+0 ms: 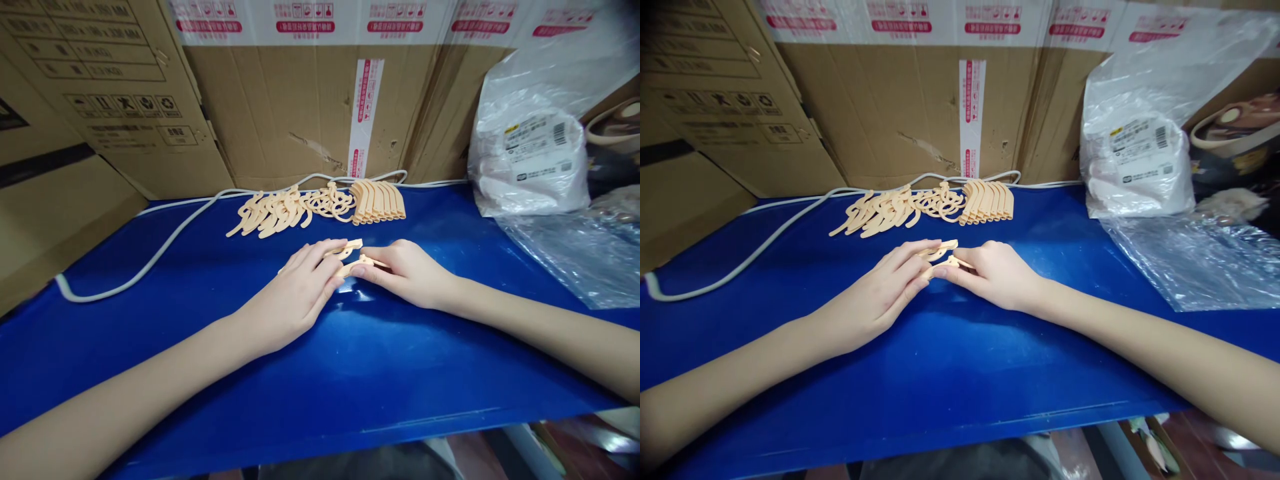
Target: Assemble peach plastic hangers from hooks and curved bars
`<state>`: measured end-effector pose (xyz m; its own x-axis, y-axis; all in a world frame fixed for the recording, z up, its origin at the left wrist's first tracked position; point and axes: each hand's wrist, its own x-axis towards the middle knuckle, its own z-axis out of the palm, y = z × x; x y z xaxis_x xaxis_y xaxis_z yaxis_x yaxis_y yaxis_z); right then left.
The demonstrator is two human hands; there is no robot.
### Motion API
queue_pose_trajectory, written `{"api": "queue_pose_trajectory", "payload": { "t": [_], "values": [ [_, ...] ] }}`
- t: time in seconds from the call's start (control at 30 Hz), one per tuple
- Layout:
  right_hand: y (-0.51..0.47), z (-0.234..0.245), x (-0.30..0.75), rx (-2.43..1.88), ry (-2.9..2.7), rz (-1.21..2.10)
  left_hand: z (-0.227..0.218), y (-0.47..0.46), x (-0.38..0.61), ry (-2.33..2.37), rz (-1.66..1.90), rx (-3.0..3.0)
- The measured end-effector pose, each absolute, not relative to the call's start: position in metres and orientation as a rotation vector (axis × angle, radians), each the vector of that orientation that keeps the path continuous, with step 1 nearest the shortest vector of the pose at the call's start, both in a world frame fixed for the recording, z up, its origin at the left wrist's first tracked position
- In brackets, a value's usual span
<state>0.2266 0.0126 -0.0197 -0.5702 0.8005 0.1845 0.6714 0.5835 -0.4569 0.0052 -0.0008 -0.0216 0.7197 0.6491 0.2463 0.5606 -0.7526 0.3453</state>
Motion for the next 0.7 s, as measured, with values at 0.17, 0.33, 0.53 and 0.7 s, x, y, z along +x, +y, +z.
{"api": "queue_pose_trajectory", "payload": {
  "t": [0.17, 0.33, 0.53, 0.7],
  "values": [
    [0.0119, -0.0180, 0.2251, -1.220, -2.445, 0.494, -0.0221, -0.0003, 0.0058, 0.966, 0.531, 2.687],
    [0.0130, -0.0180, 0.2247, -1.274, -2.361, 0.592, -0.0220, 0.0004, 0.0056, 0.971, 0.541, 2.688],
    [0.0143, -0.0193, 0.2255, -1.275, -2.304, 0.641, -0.0231, 0.0011, 0.0052, 0.978, 0.572, 2.685],
    [0.0147, -0.0201, 0.2262, -1.248, -2.307, 0.636, -0.0238, 0.0006, 0.0064, 0.975, 0.589, 2.675]
  ]
}}
